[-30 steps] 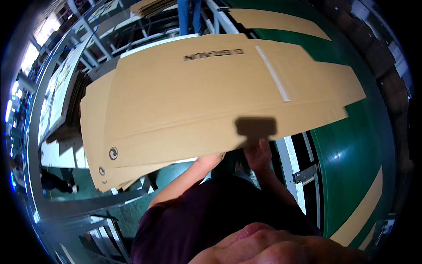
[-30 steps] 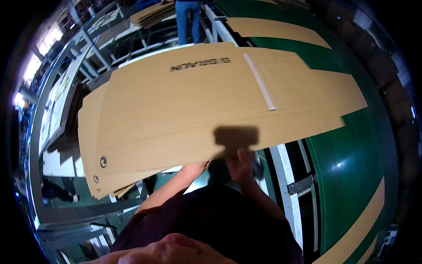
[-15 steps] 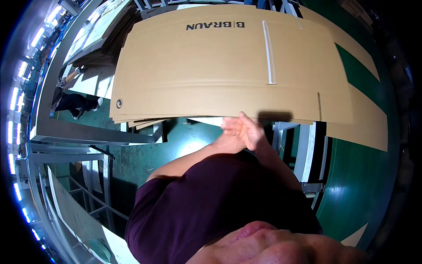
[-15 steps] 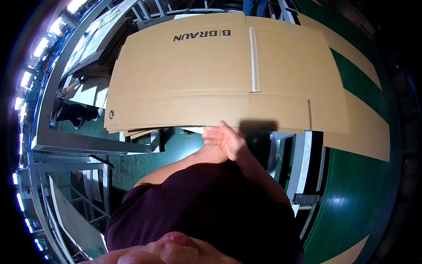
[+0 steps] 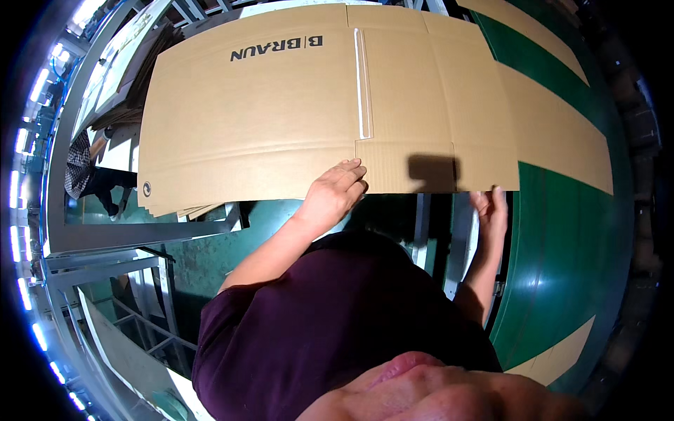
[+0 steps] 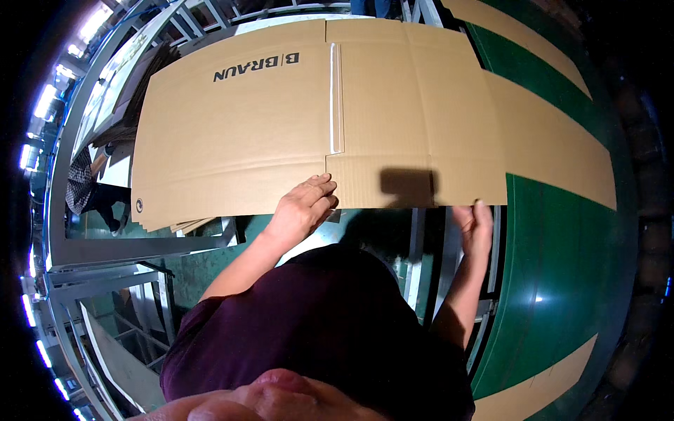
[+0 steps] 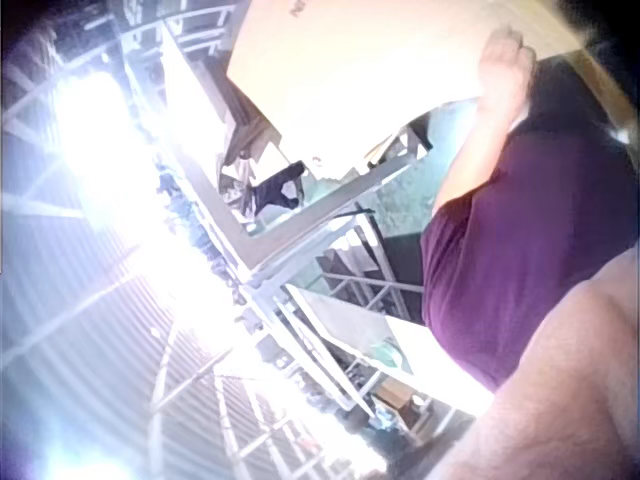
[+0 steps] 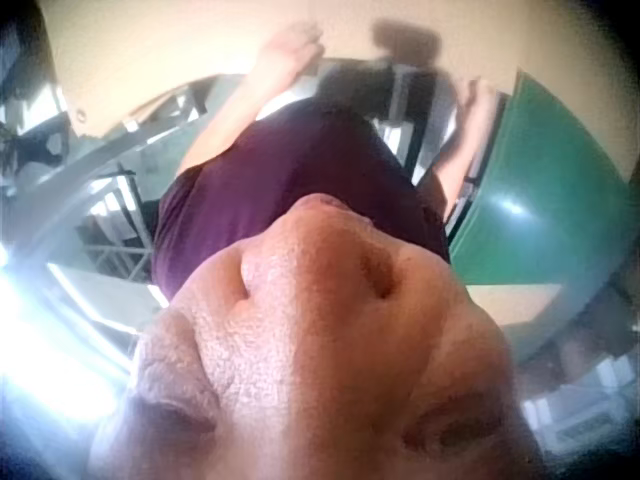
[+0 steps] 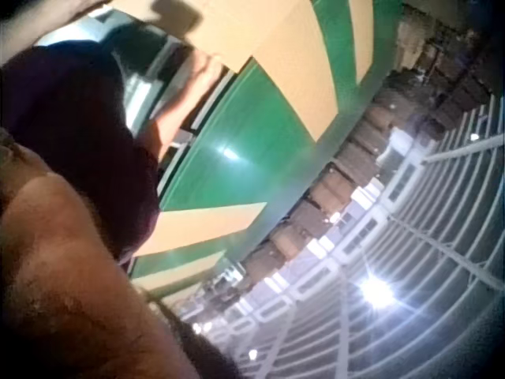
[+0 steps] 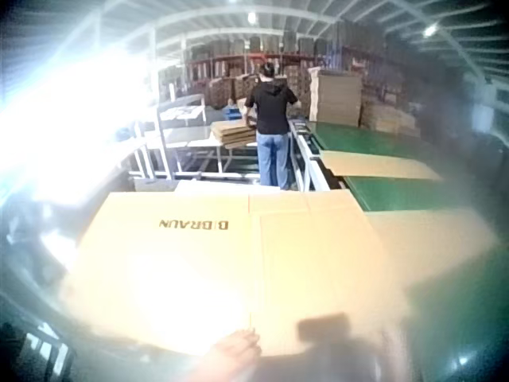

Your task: The person assembles flat cardboard boxes by folding the flaps and securing them with white plastic strapping. They repeatedly pick up flat sheets, fold the sides, and fasten the strapping to form the box structure.

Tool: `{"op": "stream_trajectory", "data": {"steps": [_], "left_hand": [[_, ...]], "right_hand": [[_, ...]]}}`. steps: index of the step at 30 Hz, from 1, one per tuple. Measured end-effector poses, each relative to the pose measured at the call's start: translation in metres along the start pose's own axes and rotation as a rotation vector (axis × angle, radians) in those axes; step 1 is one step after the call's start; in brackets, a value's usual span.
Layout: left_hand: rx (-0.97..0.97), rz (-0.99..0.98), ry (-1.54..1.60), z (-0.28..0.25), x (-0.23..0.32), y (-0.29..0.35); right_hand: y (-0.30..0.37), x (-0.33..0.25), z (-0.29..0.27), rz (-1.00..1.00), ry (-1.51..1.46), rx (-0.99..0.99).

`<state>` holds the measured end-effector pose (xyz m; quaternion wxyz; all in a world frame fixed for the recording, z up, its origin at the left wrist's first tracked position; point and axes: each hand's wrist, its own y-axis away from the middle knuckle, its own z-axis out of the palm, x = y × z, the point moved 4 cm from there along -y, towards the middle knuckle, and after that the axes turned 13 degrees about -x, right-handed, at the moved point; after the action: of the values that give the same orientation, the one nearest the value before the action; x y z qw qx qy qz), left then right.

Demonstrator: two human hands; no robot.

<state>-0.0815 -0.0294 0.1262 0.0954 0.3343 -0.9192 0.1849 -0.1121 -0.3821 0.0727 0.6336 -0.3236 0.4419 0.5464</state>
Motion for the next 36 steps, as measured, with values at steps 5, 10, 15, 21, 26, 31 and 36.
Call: {"op": "stream_trajectory", "data": {"steps": [5,10,15,21,26,31,36], "left_hand": [[-0.049,0.067,0.074,-0.013,-0.008,0.001],[0.037,0.110,-0.010,-0.004,-0.011,-0.002],[-0.017,0.105,0.059,0.018,-0.023,0.002],[0.086,0.109,0.103,0.015,-0.028,0.001],[0.041,0.054,0.179,0.016,-0.030,0.008],[-0.153,-0.244,0.048,-0.012,-0.084,0.019],[-0.018,-1.284,-0.253,-0.111,-0.387,0.168]], "right_hand": [[-0.032,-0.054,0.012,-0.503,0.105,0.219],[0.004,-0.030,0.143,-0.660,0.851,-0.369],[-0.003,0.057,0.206,-0.727,1.467,-0.791],[-0.005,0.062,0.204,-0.774,1.447,-0.802],[-0.016,0.043,0.207,-0.452,1.305,-0.904],[-0.109,0.050,0.206,-0.511,1.579,-0.596],[-0.156,0.041,0.223,-0.344,1.662,-0.213]]}}
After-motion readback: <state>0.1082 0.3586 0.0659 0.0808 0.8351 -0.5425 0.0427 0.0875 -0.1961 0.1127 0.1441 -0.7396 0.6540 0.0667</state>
